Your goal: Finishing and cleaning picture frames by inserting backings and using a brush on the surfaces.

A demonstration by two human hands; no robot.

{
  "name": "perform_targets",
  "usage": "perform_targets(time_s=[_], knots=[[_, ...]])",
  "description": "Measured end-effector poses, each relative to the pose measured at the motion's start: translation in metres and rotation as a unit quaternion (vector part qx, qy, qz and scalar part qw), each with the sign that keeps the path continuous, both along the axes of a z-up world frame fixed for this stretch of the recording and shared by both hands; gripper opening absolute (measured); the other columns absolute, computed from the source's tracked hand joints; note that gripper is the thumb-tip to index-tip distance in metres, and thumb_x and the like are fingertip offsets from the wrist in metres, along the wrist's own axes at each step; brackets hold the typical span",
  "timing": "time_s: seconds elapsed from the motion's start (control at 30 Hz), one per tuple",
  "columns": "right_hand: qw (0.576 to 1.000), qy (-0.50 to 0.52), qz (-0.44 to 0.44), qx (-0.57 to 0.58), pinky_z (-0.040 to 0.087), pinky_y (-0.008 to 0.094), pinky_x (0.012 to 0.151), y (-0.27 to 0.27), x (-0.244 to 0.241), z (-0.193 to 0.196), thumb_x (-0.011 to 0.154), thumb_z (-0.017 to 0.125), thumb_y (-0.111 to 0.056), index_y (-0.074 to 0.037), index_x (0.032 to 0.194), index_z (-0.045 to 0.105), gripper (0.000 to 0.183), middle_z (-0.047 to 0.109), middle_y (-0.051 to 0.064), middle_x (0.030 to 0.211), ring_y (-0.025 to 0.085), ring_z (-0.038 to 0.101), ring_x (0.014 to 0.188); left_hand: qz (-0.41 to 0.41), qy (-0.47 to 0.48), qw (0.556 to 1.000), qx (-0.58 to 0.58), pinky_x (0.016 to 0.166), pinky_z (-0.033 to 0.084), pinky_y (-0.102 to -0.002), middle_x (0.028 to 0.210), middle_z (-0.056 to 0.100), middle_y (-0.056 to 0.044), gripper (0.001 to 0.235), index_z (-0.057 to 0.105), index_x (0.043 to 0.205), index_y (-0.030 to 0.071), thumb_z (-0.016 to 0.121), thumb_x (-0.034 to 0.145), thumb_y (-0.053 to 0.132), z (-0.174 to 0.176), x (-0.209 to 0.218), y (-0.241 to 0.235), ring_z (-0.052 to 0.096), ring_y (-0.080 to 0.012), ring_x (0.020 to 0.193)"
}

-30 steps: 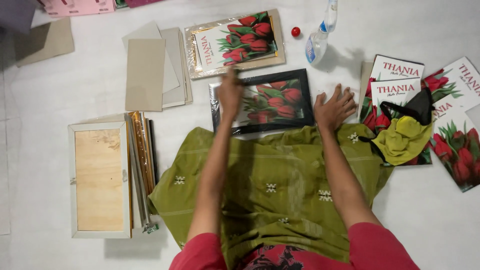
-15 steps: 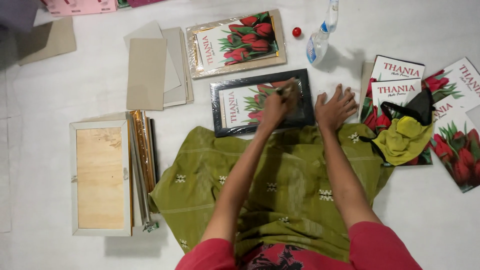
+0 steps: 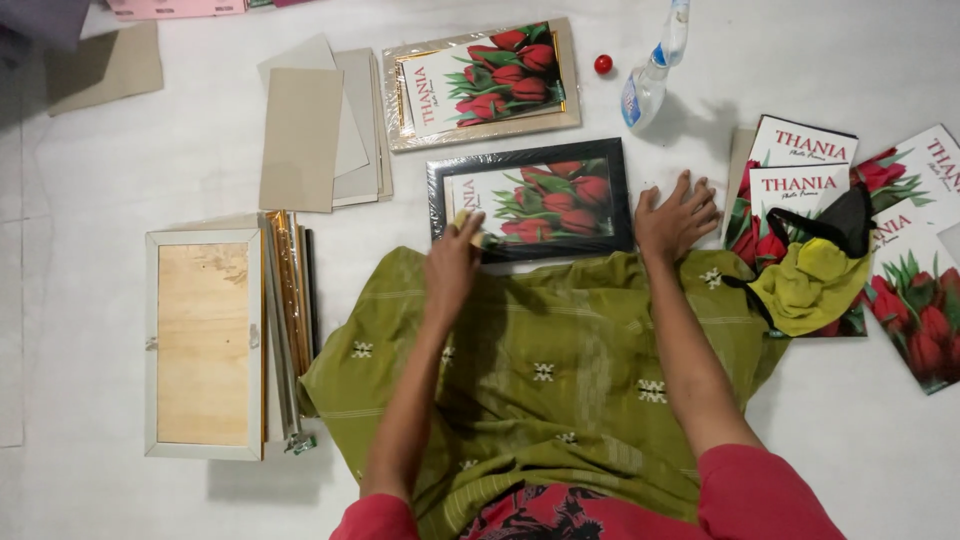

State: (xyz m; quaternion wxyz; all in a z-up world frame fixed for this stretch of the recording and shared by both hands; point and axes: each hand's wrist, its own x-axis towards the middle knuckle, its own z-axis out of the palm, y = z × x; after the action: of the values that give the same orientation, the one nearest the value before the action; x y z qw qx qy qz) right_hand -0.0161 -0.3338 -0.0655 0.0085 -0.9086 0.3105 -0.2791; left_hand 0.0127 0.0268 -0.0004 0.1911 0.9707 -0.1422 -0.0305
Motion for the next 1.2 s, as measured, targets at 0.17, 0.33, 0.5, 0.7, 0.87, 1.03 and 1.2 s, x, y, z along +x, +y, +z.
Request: perform_targets(time_s=[0.17,0.33,0.5,0.7,0.87,1.03,1.2], knots=[[1.000,0.007,-0.002,0.014,0.032,0.061,0.092,-0.001,0.000,-0.003,0.093,0.066,-0.035,-0.006,0.137,0.060,0.053,0.049,0.016,0.123,0.041,0.047,0.113,-0.023,0.051,0.998,0.014,0.066,0.061,-0.057,0.120,0.066,-0.020,0.072,0.051,0.148,0.028,0.079,0.082,0.018,0.037,-0.031,-0.073,0.074,-0.0463,0.082],[0.999,0.006,-0.004,0.038,0.029,0.064,0.096,-0.004,0.000,-0.011,0.094,0.065,-0.035,-0.006,0.139,0.059,0.053,0.048,0.017,0.127,0.042,0.047,0.118,-0.080,0.074,0.983,-0.145,0.077,0.060,-0.058,0.123,0.068,-0.021,0.067,0.049,0.150,0.035,0.069,0.088,0.022,0.011,-0.059,-0.170,0.073,-0.0482,0.089],[1.000,0.015,-0.004,0.011,0.032,0.063,0.097,-0.012,0.003,-0.022,0.094,0.068,-0.037,-0.007,0.140,0.057,0.056,0.049,0.017,0.126,0.042,0.047,0.115,-0.010,0.186,0.940,-0.285,0.094,0.060,-0.046,0.116,0.074,0.003,0.043,0.055,0.135,0.056,0.056,0.092,0.062,0.020,-0.054,-0.207,0.073,-0.0293,0.106],[0.999,0.014,-0.006,0.037,0.030,0.063,0.096,-0.004,0.001,-0.011,0.095,0.064,-0.036,-0.007,0.138,0.059,0.052,0.049,0.015,0.126,0.042,0.046,0.122,0.046,0.133,0.958,-0.250,0.070,0.057,-0.056,0.081,0.073,-0.025,0.031,0.080,0.098,0.008,0.068,0.088,0.035,-0.016,-0.053,-0.087,0.071,-0.0502,0.082],[1.000,0.004,-0.005,0.002,0.034,0.059,0.091,0.004,-0.001,0.008,0.092,0.069,-0.035,-0.007,0.135,0.062,0.052,0.050,0.015,0.119,0.039,0.050,0.113,0.153,0.156,0.940,-0.263,0.085,0.051,-0.061,0.094,0.074,-0.030,0.039,0.072,0.122,0.015,0.058,0.091,0.035,0.129,-0.052,-0.011,0.069,-0.0534,0.098],[1.000,-0.001,-0.010,-0.009,0.036,0.060,0.088,0.002,0.000,0.002,0.091,0.070,-0.035,-0.007,0.135,0.061,0.053,0.052,0.019,0.120,0.044,0.051,0.113,0.162,0.079,0.969,-0.172,0.089,0.055,-0.061,0.097,0.077,-0.021,0.038,0.066,0.136,0.030,0.057,0.099,0.030,0.043,0.012,0.031,0.072,-0.0461,0.096],[1.000,-0.008,0.006,-0.004,0.036,0.061,0.088,-0.004,0.001,-0.008,0.093,0.069,-0.033,-0.006,0.137,0.059,0.052,0.052,0.019,0.121,0.045,0.051,0.117,0.153,-0.126,0.973,-0.122,0.078,0.061,-0.054,0.094,0.073,-0.007,0.029,0.067,0.111,0.013,0.063,0.088,-0.004,0.026,0.099,0.001,0.075,-0.0343,0.088]])
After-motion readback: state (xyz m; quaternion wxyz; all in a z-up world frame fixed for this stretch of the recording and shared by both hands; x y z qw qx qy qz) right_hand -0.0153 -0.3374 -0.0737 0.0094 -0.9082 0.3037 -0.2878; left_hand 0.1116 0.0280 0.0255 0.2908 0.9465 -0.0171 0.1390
